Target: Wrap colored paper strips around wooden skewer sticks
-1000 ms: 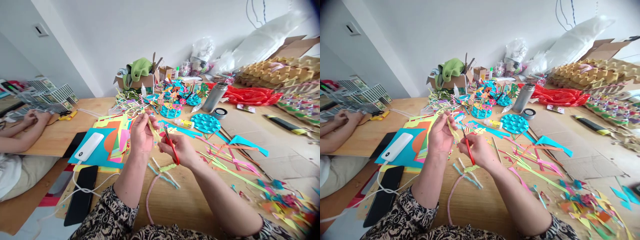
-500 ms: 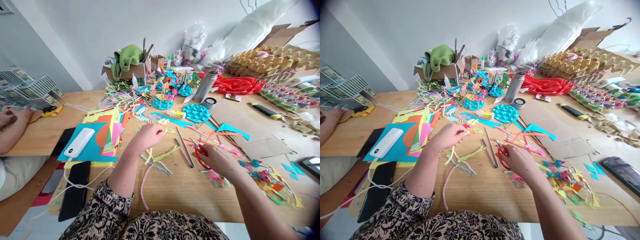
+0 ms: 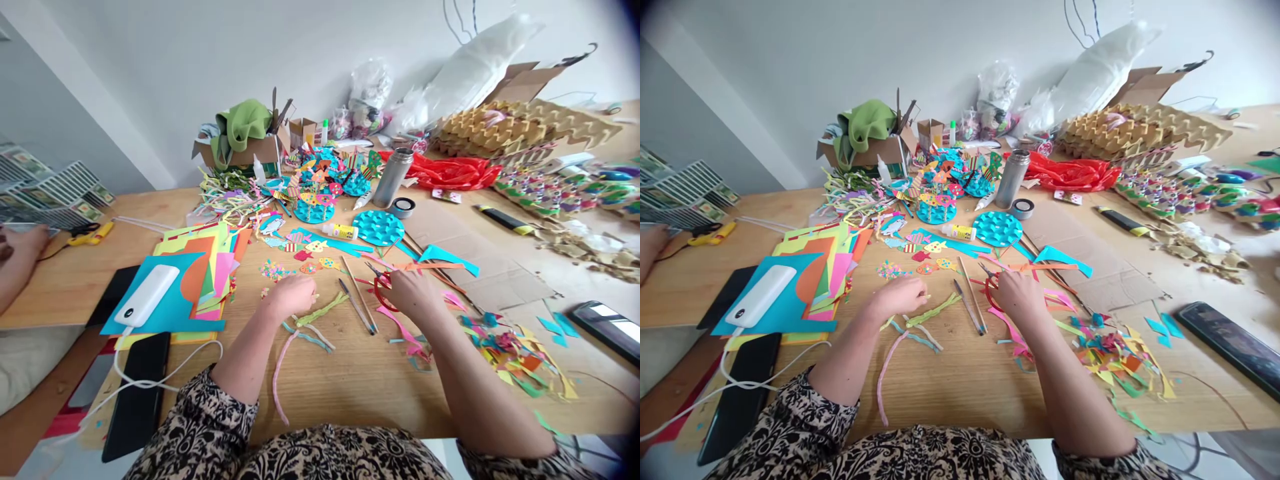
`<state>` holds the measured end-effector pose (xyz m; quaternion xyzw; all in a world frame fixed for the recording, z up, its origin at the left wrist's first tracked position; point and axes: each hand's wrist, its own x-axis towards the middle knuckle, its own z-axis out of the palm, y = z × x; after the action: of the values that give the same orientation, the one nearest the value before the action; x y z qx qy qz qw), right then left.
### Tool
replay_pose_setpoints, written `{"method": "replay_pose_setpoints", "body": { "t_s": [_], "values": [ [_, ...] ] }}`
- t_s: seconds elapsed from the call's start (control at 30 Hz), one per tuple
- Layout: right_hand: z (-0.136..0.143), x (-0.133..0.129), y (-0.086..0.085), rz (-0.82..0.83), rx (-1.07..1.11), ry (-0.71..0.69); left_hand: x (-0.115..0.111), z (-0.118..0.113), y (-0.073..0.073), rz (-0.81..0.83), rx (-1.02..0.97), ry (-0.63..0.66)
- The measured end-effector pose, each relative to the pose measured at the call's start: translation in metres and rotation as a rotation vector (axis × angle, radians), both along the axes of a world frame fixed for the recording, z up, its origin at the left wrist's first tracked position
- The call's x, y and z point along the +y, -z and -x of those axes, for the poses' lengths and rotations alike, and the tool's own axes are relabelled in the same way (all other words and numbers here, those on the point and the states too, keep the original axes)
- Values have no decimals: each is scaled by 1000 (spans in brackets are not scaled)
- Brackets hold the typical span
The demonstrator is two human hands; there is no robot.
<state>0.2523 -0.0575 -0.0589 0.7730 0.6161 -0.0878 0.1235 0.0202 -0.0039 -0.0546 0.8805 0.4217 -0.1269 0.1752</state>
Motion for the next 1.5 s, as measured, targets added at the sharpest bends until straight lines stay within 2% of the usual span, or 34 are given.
{"method": "replay_pose_setpoints", "body": {
  "t_s": [0.23,0.47,0.7,0.93,1.27,1.37,1.5],
  "values": [
    [5,19,6,7,-2,-3,-16,8,6,-46,33,-48],
    [3,26,10,3,-2,22,-33,3,7,-119,-47,-125],
    [5,28,12,-7,0,15,-49,1,16,-105,-101,-60],
    [2,31,18,-35,20,9,-59,14,16,-67,-59,9],
    [-23,14,-3,-173,77,61,-64,24,17,-62,-20,14],
    [-13,9,4,-173,132,-1,-63,22,17,-28,-24,-1],
    [4,10,25,-165,170,-49,-62,22,16,3,-44,-18]
  ]
}}
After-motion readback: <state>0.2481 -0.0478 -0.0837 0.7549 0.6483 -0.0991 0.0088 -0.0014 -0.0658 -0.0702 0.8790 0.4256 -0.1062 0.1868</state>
